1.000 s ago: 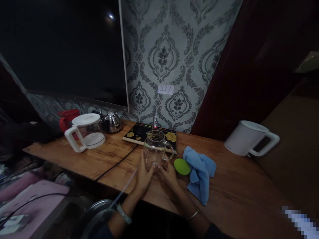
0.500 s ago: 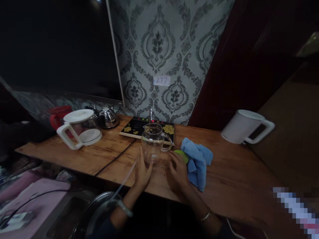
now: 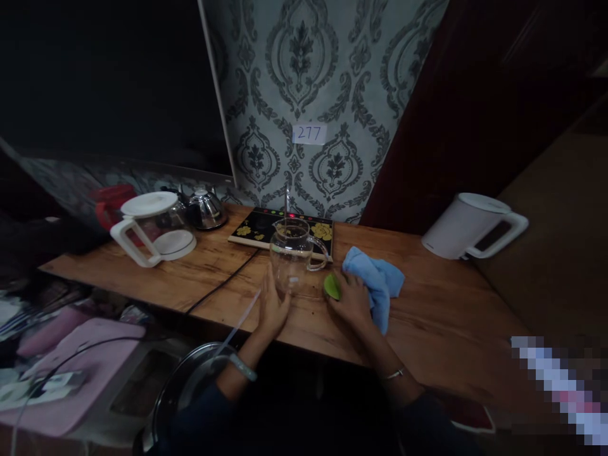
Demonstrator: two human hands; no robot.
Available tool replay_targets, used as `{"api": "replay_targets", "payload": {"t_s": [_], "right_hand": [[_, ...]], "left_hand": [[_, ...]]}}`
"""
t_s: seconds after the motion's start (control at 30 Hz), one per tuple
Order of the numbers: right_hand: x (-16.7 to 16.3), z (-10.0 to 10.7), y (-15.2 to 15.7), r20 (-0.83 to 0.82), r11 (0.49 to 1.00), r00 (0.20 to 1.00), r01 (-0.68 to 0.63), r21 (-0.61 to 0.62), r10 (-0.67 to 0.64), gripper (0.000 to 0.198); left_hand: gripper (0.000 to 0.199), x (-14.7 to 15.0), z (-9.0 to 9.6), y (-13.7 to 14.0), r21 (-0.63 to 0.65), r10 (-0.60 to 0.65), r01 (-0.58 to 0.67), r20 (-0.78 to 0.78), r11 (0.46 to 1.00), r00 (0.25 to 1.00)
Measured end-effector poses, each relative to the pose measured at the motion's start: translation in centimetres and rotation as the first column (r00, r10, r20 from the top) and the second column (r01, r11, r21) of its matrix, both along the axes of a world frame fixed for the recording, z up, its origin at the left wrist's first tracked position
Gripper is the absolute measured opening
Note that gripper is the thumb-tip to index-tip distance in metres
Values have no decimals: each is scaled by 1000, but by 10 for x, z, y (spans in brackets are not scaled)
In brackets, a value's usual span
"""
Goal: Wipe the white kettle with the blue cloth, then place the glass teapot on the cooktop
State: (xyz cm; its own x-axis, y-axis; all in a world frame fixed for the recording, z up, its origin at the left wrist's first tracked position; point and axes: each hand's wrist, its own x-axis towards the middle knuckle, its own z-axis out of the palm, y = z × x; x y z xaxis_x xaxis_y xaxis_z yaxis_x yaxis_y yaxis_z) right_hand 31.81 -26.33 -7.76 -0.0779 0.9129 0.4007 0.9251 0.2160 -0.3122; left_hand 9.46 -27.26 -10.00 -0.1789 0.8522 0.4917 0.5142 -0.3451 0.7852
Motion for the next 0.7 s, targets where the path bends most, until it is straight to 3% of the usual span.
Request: {"api": "replay_targets", "payload": {"t_s": [0.17,0.33,0.43,0.53,0.63,0.7], "right_hand": [[-27,-2,-30,-85,975,973,-211,67,217,57],[-59,1,-55,-199,933,912,-354,60,358,67],[-77,7,-64,-249,899,865,-432,75,436,75],[-90,13,-70,-294,851,803,-518,86,519,77],[-85,18,-69,-327,796,738,-598,89,591,79],[-65,20,-60,-320,816,757,-568,106,569,71]], "left_hand": [[81,1,4,-2,29,-10,9,34,1000,999],[53,-7,10,-25,-15,31,-29,99,999,995],[46,-14,16,-43,-115,-81,110,237,987,968],[47,-23,22,-55,-190,-201,309,440,932,875],[52,-42,28,-56,-243,-142,311,531,919,835],[58,-60,31,-49,-259,-45,215,536,942,843]]}}
